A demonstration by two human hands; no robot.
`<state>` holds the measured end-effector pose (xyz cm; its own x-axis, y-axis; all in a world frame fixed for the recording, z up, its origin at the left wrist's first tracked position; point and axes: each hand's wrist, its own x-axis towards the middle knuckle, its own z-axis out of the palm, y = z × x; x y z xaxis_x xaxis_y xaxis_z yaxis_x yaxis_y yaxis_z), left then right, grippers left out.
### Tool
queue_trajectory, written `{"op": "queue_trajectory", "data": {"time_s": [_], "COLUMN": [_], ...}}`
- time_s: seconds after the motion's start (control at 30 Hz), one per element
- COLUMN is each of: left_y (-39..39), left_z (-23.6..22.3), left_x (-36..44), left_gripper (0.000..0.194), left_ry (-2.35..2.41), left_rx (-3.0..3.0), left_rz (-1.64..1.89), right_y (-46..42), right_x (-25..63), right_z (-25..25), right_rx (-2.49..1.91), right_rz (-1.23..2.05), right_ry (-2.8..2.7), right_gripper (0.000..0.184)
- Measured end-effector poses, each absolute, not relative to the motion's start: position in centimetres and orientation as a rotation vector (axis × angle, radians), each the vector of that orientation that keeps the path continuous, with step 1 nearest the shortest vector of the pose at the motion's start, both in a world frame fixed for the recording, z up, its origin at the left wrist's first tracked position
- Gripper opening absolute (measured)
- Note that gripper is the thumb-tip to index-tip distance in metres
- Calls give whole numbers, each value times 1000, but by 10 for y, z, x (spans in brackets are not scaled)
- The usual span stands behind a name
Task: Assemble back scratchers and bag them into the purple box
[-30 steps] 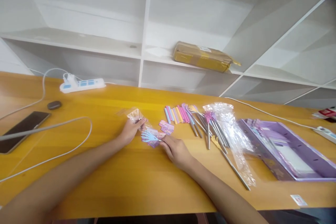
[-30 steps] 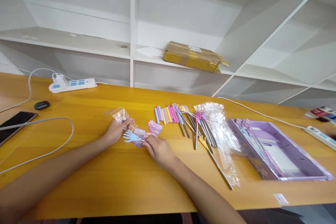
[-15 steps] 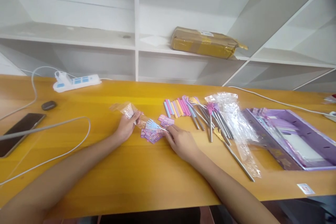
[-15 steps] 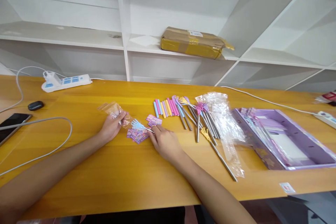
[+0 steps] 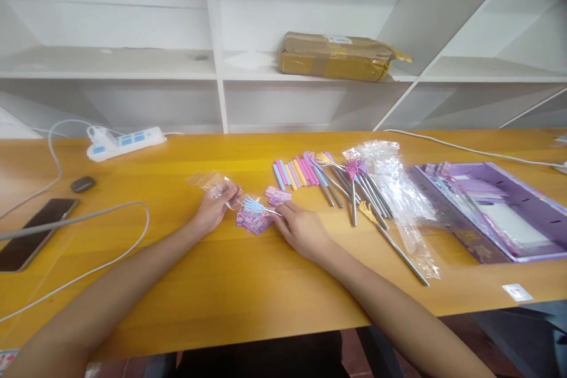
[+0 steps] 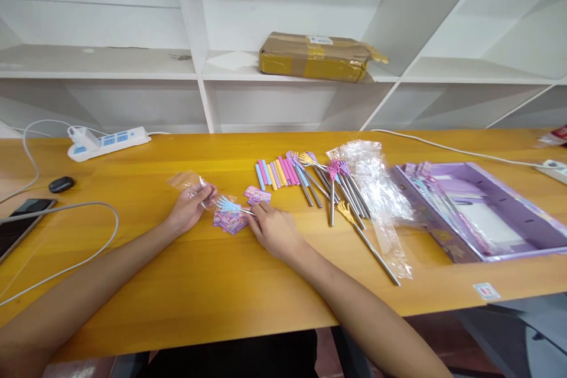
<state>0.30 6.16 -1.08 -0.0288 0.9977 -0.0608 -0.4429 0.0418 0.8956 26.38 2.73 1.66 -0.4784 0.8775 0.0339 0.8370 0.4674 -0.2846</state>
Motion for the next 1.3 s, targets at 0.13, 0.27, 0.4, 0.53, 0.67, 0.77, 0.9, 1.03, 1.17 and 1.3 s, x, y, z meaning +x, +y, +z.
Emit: {"op": "queue_trajectory", "data": {"time_s": [0.13, 0.27, 0.4, 0.53, 0.67, 0.77, 0.9, 1.03, 1.17, 1.3], "left_y": [59, 59, 60, 61, 61, 60, 60, 59, 61, 66], "left_z": [-9, -12, -17, -18, -15, -16, -18, -19, -16, -12], "left_x": [-1, -4, -4, -5, -4, -3, -4, -4, -1, -2], "left_gripper": [38, 35, 33, 35, 40, 41, 37, 33, 41, 37], "left_ry": [878, 797, 772, 775, 795, 834, 929, 950, 892, 862], "left_rx": [874, 881, 864, 867, 895, 936, 1140, 1207, 925, 711], "left_rz": [1327, 1214, 1138, 1113, 1097, 1091, 1043, 1005, 1148, 1319], "right_y": [28, 29, 30, 31, 32, 32, 32, 29, 27, 29], "right_x": [264, 265, 267, 267, 267, 267, 265, 263, 263, 265], "right_z": [18, 17, 13, 11, 10, 9, 7, 8, 13, 16], "right_rx": [-1495, -1444, -1338, -1291, -1300, -1307, -1320, -1338, -1444, -1507], "right_rz": [373, 449, 494, 527, 538, 535, 527, 537, 536, 526], "right_ry": [-2511, -2433, -2373, -2356, -2368, -2389, -2426, -2429, -2413, -2425], "right_gripper": [37, 36, 34, 35, 34, 33, 31, 29, 32, 34]}}
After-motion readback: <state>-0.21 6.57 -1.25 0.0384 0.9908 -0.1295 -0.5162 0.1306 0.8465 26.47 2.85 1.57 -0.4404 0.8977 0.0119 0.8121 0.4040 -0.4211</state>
